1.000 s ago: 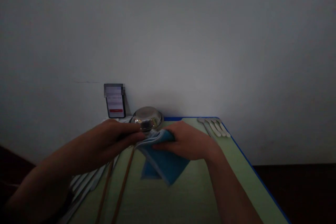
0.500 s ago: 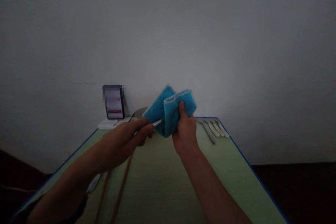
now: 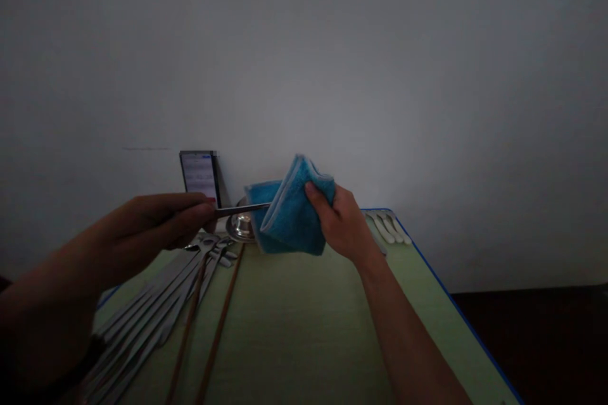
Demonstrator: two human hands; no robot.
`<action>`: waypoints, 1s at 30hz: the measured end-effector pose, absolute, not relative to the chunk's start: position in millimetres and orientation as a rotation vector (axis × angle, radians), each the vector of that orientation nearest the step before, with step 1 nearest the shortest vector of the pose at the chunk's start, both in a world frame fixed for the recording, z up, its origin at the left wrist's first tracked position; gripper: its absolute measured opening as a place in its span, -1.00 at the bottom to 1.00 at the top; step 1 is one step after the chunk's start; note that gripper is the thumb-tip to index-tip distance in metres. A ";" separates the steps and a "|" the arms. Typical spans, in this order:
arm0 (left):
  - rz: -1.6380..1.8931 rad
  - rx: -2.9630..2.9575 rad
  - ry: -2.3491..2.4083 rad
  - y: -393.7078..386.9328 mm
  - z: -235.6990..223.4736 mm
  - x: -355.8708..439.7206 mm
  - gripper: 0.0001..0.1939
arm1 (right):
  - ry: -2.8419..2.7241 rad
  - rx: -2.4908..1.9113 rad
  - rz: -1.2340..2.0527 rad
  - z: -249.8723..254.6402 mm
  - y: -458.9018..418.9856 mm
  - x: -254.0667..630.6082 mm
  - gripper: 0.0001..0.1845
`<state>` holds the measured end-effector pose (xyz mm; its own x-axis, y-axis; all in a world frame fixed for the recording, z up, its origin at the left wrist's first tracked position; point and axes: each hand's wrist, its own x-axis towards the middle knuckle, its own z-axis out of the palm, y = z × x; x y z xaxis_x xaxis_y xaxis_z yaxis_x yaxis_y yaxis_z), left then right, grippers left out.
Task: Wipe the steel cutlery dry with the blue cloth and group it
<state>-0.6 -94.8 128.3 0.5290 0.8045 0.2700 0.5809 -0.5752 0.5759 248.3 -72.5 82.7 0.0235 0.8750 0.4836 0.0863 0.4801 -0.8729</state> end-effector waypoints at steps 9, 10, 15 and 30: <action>0.792 2.474 1.308 -101.6 115.8 53.1 -0.69 | -0.588 -0.696 1.197 71.4 -71.3 194.8 -0.67; 0.752 2.503 1.344 -100.8 111.2 59.3 -0.70 | -0.540 -0.686 1.215 70.0 -73.2 188.9 -0.68; 0.554 2.625 1.455 -97.5 94.1 70.1 -0.78 | -0.496 -0.696 1.286 61.8 -80.9 171.9 -0.76; 0.308 2.540 1.089 -98.7 108.3 47.3 -0.65 | -0.339 -0.640 0.999 68.3 -52.2 220.2 -0.77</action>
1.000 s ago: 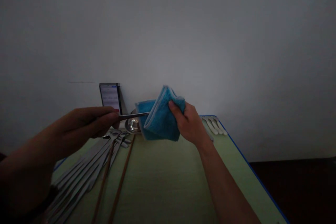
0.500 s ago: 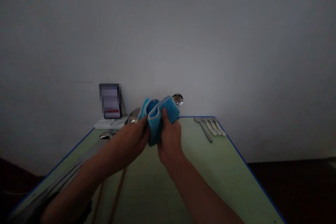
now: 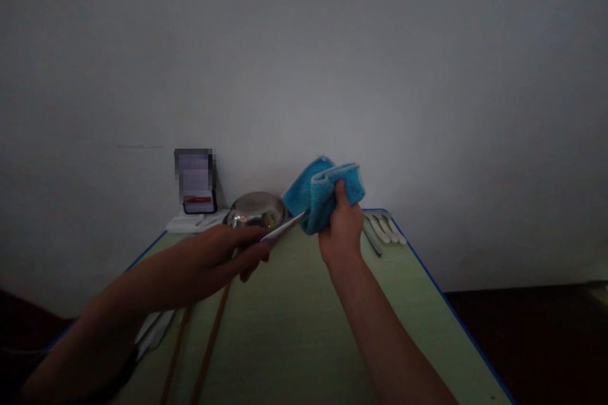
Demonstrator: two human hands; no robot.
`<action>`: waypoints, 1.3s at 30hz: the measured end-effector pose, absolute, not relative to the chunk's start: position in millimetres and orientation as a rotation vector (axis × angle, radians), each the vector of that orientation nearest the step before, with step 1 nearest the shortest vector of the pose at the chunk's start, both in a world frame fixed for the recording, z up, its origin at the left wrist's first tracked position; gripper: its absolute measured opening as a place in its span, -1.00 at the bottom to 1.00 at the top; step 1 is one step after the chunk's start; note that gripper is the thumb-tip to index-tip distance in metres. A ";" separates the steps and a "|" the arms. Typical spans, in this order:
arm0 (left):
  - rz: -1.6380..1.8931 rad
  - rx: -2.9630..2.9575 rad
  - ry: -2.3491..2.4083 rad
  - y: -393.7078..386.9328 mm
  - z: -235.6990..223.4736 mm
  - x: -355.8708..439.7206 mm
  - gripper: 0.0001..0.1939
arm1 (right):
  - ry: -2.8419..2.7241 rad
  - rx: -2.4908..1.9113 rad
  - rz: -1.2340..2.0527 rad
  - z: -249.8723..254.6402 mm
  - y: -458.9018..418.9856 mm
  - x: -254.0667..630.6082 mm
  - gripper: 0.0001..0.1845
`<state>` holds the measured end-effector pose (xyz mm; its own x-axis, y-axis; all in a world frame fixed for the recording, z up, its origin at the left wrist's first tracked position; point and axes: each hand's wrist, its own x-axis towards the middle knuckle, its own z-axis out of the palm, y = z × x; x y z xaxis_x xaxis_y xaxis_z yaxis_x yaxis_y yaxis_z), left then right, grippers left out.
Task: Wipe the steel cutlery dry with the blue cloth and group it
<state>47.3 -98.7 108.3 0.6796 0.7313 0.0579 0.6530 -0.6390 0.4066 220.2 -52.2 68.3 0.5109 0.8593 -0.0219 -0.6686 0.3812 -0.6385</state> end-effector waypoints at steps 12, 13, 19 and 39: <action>0.589 2.435 0.918 -84.2 86.5 67.7 -0.73 | -0.568 -0.646 1.147 72.8 -84.6 184.4 -0.73; 0.625 2.419 0.965 -85.1 86.8 69.2 -0.71 | -0.571 -0.658 1.170 70.4 -84.9 182.1 -0.72; 0.716 2.465 1.177 -89.4 88.1 75.9 -0.69 | -0.462 -0.625 1.224 62.4 -74.9 184.1 -0.79; 0.738 2.205 1.134 -91.2 111.0 50.8 -0.63 | -0.562 -0.710 0.844 69.2 -50.3 229.3 -0.66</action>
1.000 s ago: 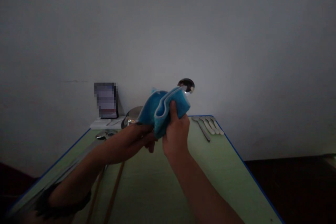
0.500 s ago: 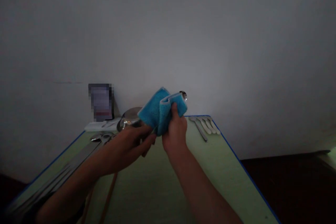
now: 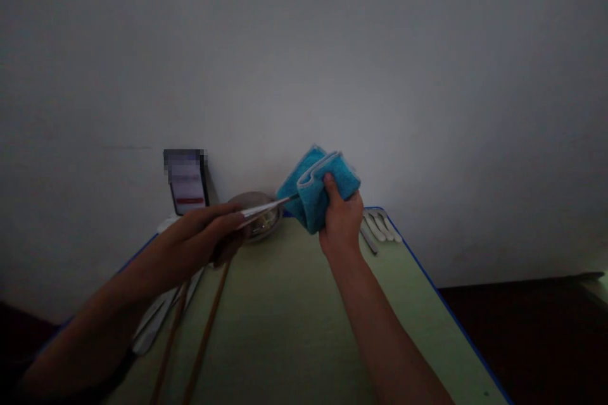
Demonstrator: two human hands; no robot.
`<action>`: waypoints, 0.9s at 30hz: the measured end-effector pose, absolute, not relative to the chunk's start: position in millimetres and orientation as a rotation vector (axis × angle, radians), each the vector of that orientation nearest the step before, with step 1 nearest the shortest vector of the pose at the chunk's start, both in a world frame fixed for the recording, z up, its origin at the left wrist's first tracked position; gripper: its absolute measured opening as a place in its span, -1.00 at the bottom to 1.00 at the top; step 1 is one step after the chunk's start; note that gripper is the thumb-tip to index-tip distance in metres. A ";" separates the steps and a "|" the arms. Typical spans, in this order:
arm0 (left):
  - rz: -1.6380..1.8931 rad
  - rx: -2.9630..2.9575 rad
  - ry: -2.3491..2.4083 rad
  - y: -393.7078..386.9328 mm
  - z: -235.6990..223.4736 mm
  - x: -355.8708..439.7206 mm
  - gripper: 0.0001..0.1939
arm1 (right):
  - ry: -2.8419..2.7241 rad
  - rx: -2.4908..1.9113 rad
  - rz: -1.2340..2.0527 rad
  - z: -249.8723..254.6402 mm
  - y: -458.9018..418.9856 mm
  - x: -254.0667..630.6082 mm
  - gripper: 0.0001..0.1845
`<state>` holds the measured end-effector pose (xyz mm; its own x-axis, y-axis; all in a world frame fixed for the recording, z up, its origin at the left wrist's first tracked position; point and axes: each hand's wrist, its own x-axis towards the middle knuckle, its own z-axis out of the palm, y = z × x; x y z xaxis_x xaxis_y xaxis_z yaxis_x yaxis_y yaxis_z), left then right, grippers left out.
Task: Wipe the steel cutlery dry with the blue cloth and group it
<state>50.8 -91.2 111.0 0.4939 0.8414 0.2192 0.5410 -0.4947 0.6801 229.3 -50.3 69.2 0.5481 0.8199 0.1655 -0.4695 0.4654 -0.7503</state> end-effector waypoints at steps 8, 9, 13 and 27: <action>0.664 2.273 1.180 -85.9 107.9 51.9 -0.62 | -0.760 -0.830 0.871 58.9 -46.9 227.1 -0.63; 0.665 2.264 1.146 -86.3 107.8 50.3 -0.63 | -0.799 -0.860 0.808 59.9 -47.4 231.4 -0.64; 0.680 2.163 1.029 -88.0 107.0 45.1 -0.63 | -0.888 -0.990 0.592 63.0 -52.0 241.5 -0.57; 0.611 2.184 1.117 -78.4 108.3 29.2 -0.62 | -0.818 -0.715 1.261 67.4 -56.2 230.2 -0.63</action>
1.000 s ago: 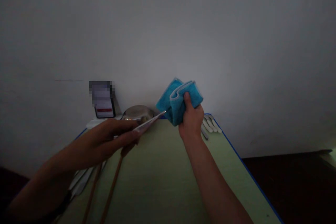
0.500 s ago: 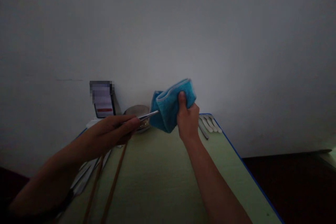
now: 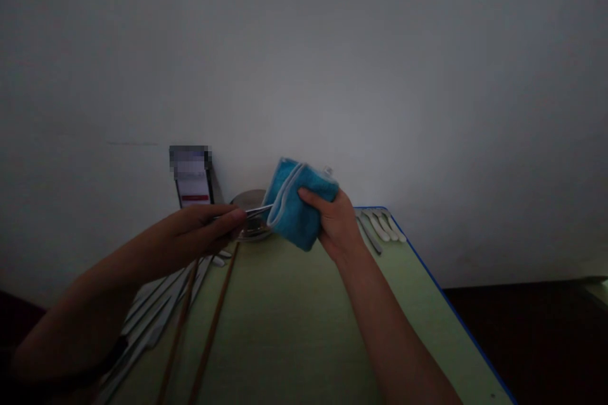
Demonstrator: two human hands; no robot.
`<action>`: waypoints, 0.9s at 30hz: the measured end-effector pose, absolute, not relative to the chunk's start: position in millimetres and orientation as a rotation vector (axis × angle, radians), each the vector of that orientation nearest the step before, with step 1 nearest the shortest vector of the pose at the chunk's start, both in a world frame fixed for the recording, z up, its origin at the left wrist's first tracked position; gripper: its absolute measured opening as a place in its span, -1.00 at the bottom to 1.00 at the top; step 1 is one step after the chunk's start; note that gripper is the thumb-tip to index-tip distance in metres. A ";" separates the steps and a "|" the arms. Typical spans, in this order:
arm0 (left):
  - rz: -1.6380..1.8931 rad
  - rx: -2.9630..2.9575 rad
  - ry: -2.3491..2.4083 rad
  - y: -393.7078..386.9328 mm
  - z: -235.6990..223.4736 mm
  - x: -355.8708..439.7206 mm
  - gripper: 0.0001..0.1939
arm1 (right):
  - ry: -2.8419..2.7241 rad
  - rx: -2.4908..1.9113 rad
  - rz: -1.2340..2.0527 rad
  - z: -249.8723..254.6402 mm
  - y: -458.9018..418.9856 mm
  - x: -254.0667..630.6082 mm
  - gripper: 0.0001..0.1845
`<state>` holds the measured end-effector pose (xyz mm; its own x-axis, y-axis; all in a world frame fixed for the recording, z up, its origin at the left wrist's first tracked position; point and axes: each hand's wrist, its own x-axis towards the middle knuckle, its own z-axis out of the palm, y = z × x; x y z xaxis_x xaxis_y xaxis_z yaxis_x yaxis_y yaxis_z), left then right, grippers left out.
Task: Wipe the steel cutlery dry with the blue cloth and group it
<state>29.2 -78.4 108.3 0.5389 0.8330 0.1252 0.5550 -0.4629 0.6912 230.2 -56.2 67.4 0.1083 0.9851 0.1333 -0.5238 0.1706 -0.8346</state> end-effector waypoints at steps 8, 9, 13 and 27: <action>0.584 2.203 1.077 -86.1 111.5 23.2 -0.60 | -0.798 -0.745 1.000 66.1 -55.8 226.1 -0.66; 0.578 2.223 1.087 -87.5 111.5 25.1 -0.60 | -0.715 -0.736 1.035 62.2 -55.8 217.4 -0.67; 0.508 2.329 1.191 -91.2 112.1 34.6 -0.60 | -0.433 -0.655 1.232 44.3 -55.3 187.7 -0.71; 0.405 2.272 1.053 -95.5 117.8 12.6 -0.66 | -0.649 -0.555 1.059 76.3 -66.4 207.1 -0.73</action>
<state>12.6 -95.5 117.8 0.6397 0.7682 0.0244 0.5865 -0.5085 0.6304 207.1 -66.4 76.3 0.3403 0.9153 0.2154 -0.6072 0.3888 -0.6929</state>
